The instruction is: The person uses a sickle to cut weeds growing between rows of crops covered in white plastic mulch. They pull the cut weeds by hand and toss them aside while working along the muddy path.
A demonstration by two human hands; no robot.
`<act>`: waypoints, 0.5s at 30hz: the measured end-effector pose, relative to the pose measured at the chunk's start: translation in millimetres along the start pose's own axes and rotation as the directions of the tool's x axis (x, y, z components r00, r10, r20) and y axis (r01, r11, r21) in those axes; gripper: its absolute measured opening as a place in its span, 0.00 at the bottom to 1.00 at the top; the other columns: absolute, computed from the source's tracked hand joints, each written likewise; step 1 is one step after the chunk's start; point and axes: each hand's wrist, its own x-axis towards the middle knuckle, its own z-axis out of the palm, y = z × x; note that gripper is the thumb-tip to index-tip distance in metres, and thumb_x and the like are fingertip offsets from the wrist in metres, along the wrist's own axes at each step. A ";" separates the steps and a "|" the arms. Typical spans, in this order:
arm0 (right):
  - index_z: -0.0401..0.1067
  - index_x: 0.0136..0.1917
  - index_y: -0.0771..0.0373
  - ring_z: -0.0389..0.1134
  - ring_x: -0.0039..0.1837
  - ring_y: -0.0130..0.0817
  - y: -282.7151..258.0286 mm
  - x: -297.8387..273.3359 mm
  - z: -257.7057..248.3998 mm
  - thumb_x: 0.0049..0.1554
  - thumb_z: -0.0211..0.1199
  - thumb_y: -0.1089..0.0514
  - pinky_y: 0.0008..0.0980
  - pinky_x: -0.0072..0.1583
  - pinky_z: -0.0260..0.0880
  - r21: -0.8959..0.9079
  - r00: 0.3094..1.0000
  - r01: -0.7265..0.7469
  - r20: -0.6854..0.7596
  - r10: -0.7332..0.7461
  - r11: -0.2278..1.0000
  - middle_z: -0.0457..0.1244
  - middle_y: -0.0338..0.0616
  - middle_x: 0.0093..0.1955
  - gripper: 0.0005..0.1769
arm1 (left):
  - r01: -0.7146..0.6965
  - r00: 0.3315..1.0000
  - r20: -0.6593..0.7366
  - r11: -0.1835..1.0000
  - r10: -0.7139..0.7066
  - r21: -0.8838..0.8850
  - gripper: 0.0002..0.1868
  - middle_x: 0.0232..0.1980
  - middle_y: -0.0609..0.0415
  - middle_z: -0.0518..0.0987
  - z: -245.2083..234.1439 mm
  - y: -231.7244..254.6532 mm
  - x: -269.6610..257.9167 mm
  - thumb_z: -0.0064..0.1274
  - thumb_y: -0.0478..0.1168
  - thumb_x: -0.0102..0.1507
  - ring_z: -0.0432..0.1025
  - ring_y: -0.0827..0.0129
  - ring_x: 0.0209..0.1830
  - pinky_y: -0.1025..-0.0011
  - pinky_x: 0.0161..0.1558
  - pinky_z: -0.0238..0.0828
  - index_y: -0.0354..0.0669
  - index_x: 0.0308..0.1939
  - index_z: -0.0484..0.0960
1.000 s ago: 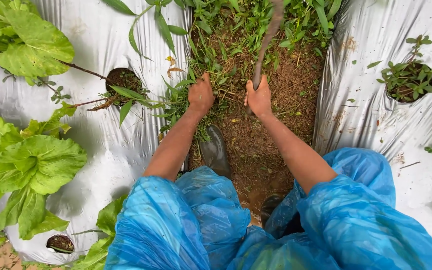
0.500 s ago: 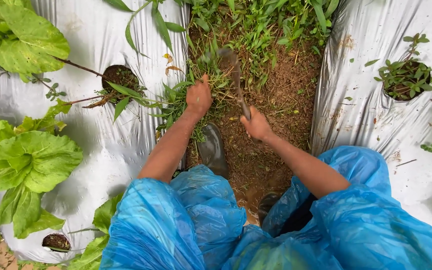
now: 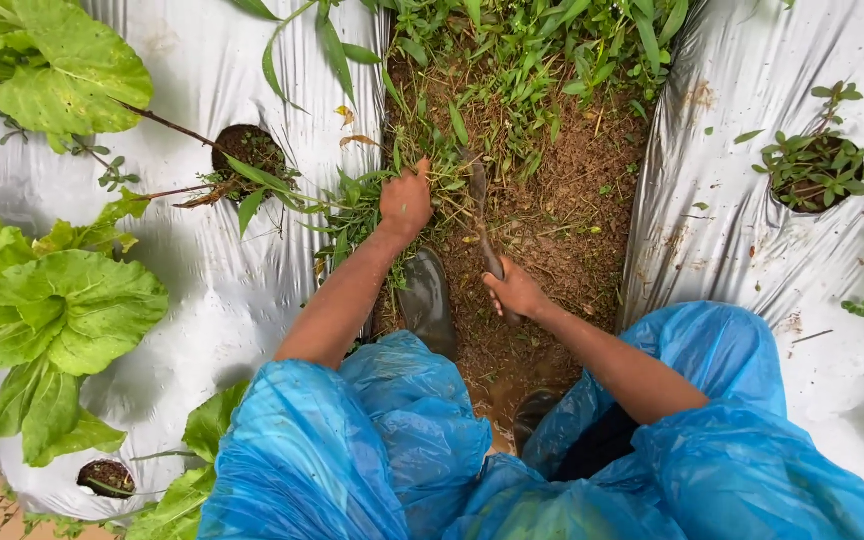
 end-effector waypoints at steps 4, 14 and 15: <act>0.64 0.55 0.66 0.71 0.30 0.36 -22.9 13.1 -20.5 0.67 0.55 0.55 0.35 0.33 0.75 -0.181 0.991 0.029 -0.123 -0.052 0.983 0.66 0.49 0.30 0.11 | 0.005 1.000 0.001 1.000 -0.005 0.009 0.36 0.48 0.38 0.82 -29.9 6.7 -6.3 0.68 0.47 0.63 0.83 0.44 0.50 0.42 0.62 0.76 0.41 0.71 0.71; 0.57 0.61 0.66 0.71 0.34 0.39 -88.5 36.9 -20.3 0.68 0.51 0.58 0.39 0.38 0.75 -0.142 0.917 0.155 -0.348 -0.196 0.978 0.66 0.50 0.36 0.12 | -0.039 0.998 -0.054 0.999 0.039 -0.002 0.38 0.48 0.40 0.81 -12.7 -4.2 -8.1 0.61 0.42 0.66 0.83 0.43 0.47 0.43 0.60 0.77 0.45 0.78 0.65; 0.58 0.62 0.68 0.74 0.36 0.48 -68.5 29.6 -13.9 0.67 0.54 0.57 0.50 0.41 0.76 -0.332 0.988 0.030 -0.133 -0.079 0.943 0.68 0.57 0.38 0.16 | -0.055 0.997 -0.060 0.998 0.055 0.012 0.39 0.48 0.40 0.81 -8.4 -3.8 -8.0 0.60 0.41 0.66 0.83 0.44 0.46 0.43 0.59 0.77 0.45 0.80 0.63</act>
